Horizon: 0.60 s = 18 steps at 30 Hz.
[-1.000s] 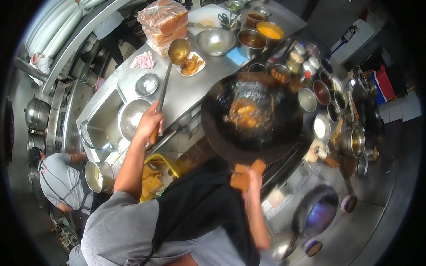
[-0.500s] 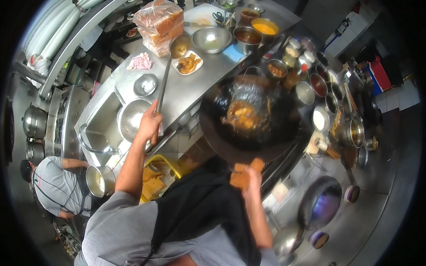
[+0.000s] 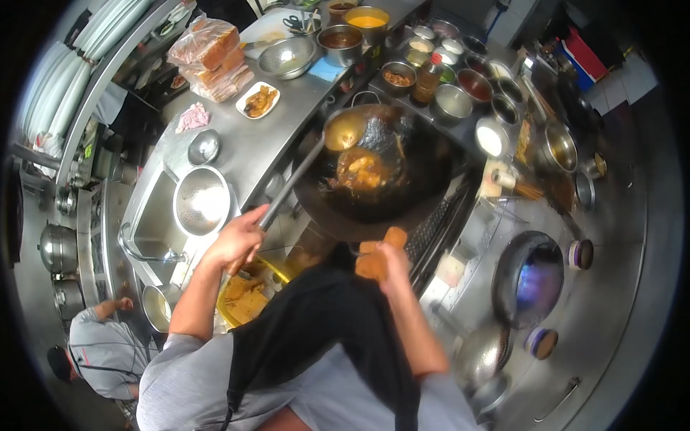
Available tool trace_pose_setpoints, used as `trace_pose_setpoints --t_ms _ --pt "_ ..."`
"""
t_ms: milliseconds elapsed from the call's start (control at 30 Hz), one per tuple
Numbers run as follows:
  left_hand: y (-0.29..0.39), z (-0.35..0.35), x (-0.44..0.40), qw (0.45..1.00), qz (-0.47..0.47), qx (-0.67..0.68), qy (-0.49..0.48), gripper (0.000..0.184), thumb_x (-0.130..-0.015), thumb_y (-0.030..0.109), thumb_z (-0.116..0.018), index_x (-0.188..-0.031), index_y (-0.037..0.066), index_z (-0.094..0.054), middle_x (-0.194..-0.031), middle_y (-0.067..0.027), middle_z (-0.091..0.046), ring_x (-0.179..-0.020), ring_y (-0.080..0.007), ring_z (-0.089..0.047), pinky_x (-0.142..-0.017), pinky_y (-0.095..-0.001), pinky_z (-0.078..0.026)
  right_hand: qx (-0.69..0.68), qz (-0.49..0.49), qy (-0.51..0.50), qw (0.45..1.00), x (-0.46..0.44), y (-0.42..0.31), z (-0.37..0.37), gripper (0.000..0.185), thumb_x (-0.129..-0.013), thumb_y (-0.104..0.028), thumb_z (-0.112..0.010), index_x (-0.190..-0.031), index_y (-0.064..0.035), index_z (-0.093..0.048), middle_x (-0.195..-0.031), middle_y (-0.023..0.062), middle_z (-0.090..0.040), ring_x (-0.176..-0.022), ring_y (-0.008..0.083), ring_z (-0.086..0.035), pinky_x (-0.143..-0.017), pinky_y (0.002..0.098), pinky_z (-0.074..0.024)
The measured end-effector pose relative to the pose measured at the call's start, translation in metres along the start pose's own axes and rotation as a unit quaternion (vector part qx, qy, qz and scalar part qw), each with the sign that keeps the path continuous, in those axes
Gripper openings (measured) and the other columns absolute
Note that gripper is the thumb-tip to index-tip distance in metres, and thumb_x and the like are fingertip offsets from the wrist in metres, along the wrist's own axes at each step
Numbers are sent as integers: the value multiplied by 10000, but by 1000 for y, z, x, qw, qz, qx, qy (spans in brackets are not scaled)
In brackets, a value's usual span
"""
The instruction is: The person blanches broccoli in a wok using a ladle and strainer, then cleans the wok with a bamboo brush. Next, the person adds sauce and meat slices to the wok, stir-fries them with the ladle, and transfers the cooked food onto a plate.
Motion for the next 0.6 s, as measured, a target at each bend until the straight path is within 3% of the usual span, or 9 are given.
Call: trace_pose_setpoints --t_ms 133,200,267,333,367,467,600 --pt "-34 -33 -29 989 31 -140 -28 749 -881 23 -519 -1577 75 -247 -714 -10 -516 -493 -111 -486 -465 -265 -420 -23 26 -14 999 -4 0 12 234 -850 -148 -654 -1033 -4 -631 -927 123 -671 -822 268 -688 -718 412 -596" --pt "-51 -53 -34 993 39 -71 -86 776 -887 16 -513 -1594 119 -210 -714 -11 -517 -487 -109 -487 -443 -271 -420 -12 23 -5 1000 -4 0 12 274 -861 -155 -627 -1074 17 -606 -958 142 -669 -830 277 -689 -718 416 -590" --pt "-60 -71 -33 991 56 0 -118 731 -906 33 -522 -1579 147 -262 -715 -13 -526 -478 -108 -490 -431 -266 -420 2 19 3 1000 -8 3 14 315 -872 -162 -601 -1115 38 -582 -989 161 -666 -838 286 -689 -718 419 -584" --pt "-54 -100 -17 952 144 188 -196 626 -927 61 -524 -1521 159 -353 -713 -16 -533 -474 -108 -492 -435 -249 -418 32 -4 9 999 -17 14 18 287 -876 -152 -587 -1085 45 -598 -956 163 -682 -795 282 -690 -690 414 -585" --pt "-57 -108 -14 942 165 218 -197 537 -950 89 -528 -1466 168 -403 -713 -12 -532 -475 -106 -486 -431 -231 -398 37 -2 21 999 -19 18 21 247 -875 -141 -583 -1030 49 -616 -919 159 -690 -768 277 -690 -669 408 -584" --pt "-59 -126 -17 893 170 334 -249 638 -948 98 -535 -1545 125 -312 -696 -8 -507 -454 -115 -469 -410 -235 -375 55 -2 60 997 -14 20 33 247 -875 -142 -588 -1020 53 -628 -928 165 -689 -783 278 -692 -667 405 -583" --pt "-55 -132 -16 849 141 416 -294 595 -967 90 -515 -1531 123 -327 -708 -12 -483 -450 -112 -460 -401 -243 -379 53 -26 27 998 1 10 28 244 -908 -148 -581 -1035 53 -636 -932 169 -696 -815 305 -714 -703 425 -611"
Point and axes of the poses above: each hand's wrist, its own x-axis away from the middle knuckle, its own z-axis out of the back of the hand, y = z × x, the point moved 7 cm from there along -x, towards the middle knuckle
